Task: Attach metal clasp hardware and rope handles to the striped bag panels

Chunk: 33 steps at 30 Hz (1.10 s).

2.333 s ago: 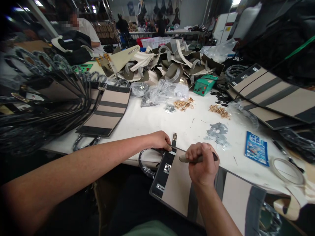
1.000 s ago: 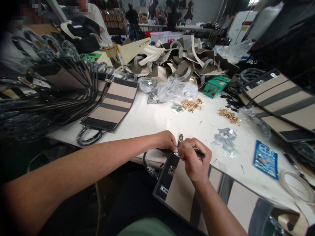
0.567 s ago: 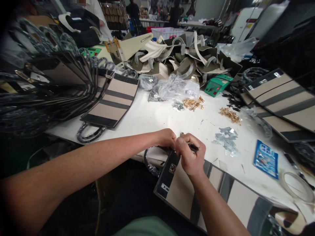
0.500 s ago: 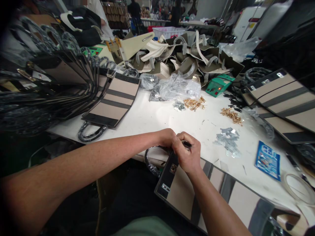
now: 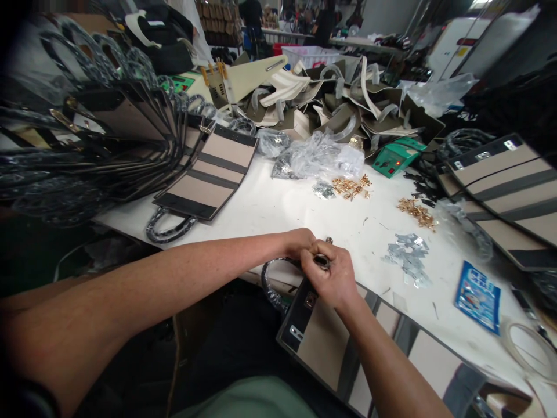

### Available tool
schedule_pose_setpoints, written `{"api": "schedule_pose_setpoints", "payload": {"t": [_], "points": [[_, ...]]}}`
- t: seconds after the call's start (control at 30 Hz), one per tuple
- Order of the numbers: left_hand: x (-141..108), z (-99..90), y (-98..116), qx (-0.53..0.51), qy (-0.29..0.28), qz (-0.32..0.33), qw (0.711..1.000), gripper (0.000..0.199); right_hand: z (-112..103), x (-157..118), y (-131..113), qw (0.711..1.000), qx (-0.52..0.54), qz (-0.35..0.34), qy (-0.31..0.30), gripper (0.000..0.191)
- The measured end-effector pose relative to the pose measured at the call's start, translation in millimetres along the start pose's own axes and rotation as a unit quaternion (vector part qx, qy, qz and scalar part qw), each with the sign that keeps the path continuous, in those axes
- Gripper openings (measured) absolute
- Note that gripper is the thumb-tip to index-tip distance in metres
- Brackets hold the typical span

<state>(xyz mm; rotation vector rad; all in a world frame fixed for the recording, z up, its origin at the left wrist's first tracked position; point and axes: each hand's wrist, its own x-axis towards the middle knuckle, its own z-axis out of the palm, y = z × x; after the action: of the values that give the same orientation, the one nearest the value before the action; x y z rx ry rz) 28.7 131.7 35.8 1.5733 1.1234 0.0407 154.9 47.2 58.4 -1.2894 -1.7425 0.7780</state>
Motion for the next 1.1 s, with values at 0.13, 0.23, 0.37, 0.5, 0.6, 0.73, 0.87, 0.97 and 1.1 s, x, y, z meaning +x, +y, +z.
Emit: {"api": "schedule_pose_setpoints", "payload": {"t": [0.13, 0.23, 0.37, 0.5, 0.6, 0.73, 0.87, 0.97, 1.1], "points": [[2, 2.5, -1, -0.005, -0.044, -0.016, 0.999, 0.021, -6, -6, 4, 0.994, 0.087, 0.016, 0.057, 0.039], [7, -1.7, -6, -0.007, -0.072, -0.005, 0.997, 0.016, -4, 0, -5, 0.994, 0.104, 0.015, 0.025, 0.040], [17, -11.8, -17, -0.004, -0.086, 0.040, 0.995, 0.019, 9, 12, -18, 0.996, 0.030, -0.046, -0.063, 0.033], [27, -15.6, -23, 0.004, -0.099, 0.042, 0.994, 0.020, 21, 13, -17, 0.991, -0.020, -0.099, -0.088, 0.028], [32, -15.7, -22, 0.005, -0.110, 0.038, 0.993, 0.022, 26, 14, -17, 0.988, -0.035, -0.093, -0.116, 0.029], [29, -13.6, -18, 0.000, -0.099, 0.019, 0.995, 0.023, 24, 15, -17, 0.987, -0.045, -0.077, -0.133, 0.028], [14, -8.2, -13, -0.020, -0.077, -0.010, 0.997, 0.020, 10, 1, -1, 0.994, 0.020, -0.047, -0.099, 0.031], [4, -4.8, -8, -0.040, -0.079, -0.026, 0.996, 0.013, -2, -11, 16, 0.981, 0.189, -0.025, -0.038, 0.034], [3, -1.5, -5, -0.048, -0.064, -0.038, 0.996, 0.016, -12, -13, 15, 0.929, 0.365, -0.021, 0.058, 0.034]]}}
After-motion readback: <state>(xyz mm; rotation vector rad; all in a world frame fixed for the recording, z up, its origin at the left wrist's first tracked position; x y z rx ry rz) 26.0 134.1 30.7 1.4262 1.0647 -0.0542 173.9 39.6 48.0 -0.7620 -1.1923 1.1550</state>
